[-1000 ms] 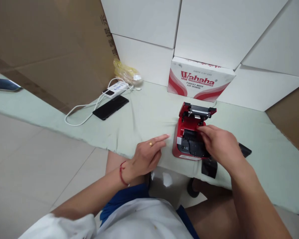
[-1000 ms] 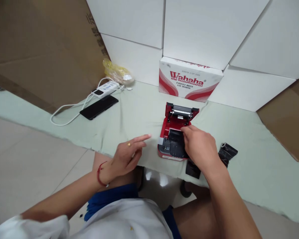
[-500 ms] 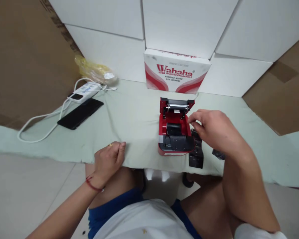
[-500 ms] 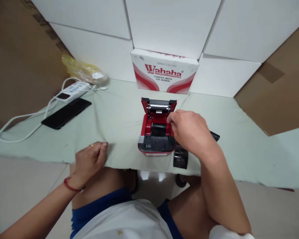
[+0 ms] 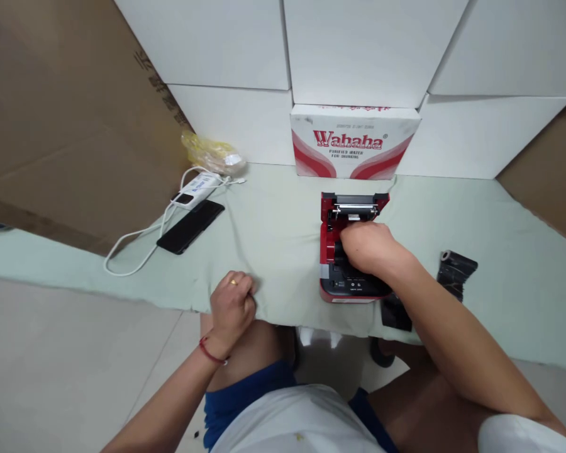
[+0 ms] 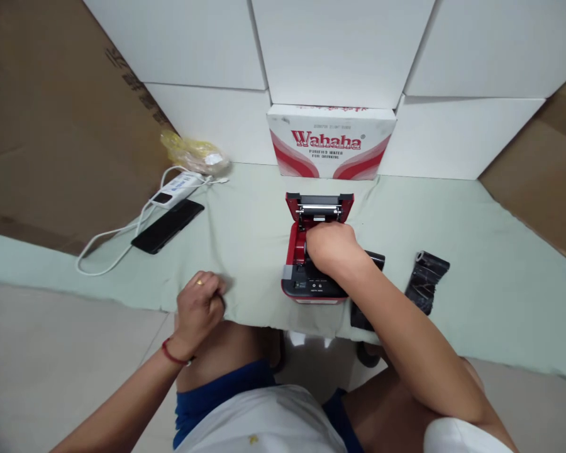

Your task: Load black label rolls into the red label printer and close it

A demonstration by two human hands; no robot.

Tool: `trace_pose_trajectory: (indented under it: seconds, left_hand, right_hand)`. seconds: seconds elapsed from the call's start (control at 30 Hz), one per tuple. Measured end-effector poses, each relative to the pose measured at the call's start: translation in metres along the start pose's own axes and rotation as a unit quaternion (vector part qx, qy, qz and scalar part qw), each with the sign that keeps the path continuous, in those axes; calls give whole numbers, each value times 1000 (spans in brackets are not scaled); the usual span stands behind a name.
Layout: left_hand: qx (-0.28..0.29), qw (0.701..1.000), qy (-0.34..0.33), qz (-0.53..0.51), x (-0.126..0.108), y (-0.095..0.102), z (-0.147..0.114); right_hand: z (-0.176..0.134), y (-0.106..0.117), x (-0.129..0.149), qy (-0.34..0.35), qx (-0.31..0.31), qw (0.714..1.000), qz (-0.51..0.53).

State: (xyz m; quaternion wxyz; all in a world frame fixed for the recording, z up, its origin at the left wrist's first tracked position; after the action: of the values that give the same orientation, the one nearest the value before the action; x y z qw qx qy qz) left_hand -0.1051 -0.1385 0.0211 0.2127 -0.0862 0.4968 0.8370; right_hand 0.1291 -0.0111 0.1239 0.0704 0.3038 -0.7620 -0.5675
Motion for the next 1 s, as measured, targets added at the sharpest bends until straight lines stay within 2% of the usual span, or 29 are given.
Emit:
trace_pose_trajectory:
  seconds: [0.07, 0.13, 0.2, 0.23, 0.27, 0.33, 0.4, 0.5, 0.57, 0.67, 0.73, 0.8, 0.9, 1.0]
  left_hand:
    - [2, 1000, -4, -7, 1, 0, -3]
    - [-9, 1000, -15, -11, 2, 1, -4]
    - [-16, 999, -31, -4, 2, 1, -4]
    - [-19, 999, -39, 0, 2, 1, -4]
    - [-23, 999, -45, 1, 2, 1, -4]
    - [-29, 998, -49, 4, 2, 1, -3]
    - [-35, 998, -50, 11, 3, 1, -4]
    - [-44, 998, -43, 21, 3, 1, -6]
    - [-49, 998, -25, 19, 4, 1, -7]
    - [-49, 999, 20, 4, 6, 1, -10]
    - [-49, 998, 44, -13, 6, 1, -12]
    - [-49, 997, 58, -24, 7, 2, -14]
    - [-46, 997, 58, -22, 7, 2, -15]
    - [-47, 998, 38, -19, 5, 3, -13]
  right_hand:
    - [-21, 4, -9, -3, -18, 1000, 15]
    - [-49, 11, -26, 21, -65, 996, 63]
    - [-78, 13, -56, 29, -121, 985, 121]
    - [-89, 9, -77, 10, -139, 981, 139]
    - [-96, 2, -101, -32, -139, 980, 137]
    - [-100, -23, -144, -116, -100, 981, 120]
    - [-89, -52, -170, -143, -38, 982, 118]
    - [-69, -88, -178, -130, 28, 981, 138]
    - [-67, -97, -182, -155, 1, 973, 169]
    - [-87, -104, -204, -266, -69, 941, 199]
    - [-101, -113, -219, -312, -64, 928, 195]
    - [-102, -126, -226, -302, -20, 936, 182]
    - [-88, -143, -225, -262, 37, 952, 154]
    - [-83, -146, -217, -245, 41, 958, 145]
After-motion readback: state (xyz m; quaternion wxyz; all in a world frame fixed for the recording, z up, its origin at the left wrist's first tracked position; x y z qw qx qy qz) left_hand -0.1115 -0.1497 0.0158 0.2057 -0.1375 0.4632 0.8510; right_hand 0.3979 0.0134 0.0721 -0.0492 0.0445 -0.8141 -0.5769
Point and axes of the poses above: each hand's wrist, its own z-axis towards the middle knuckle, its own y-axis out of the back of the hand, x = y × z, the point moved 5 cm from there along z, towards the middle knuckle, and after that the axes turned 14 degrees about -z, right-handed, at the moved point
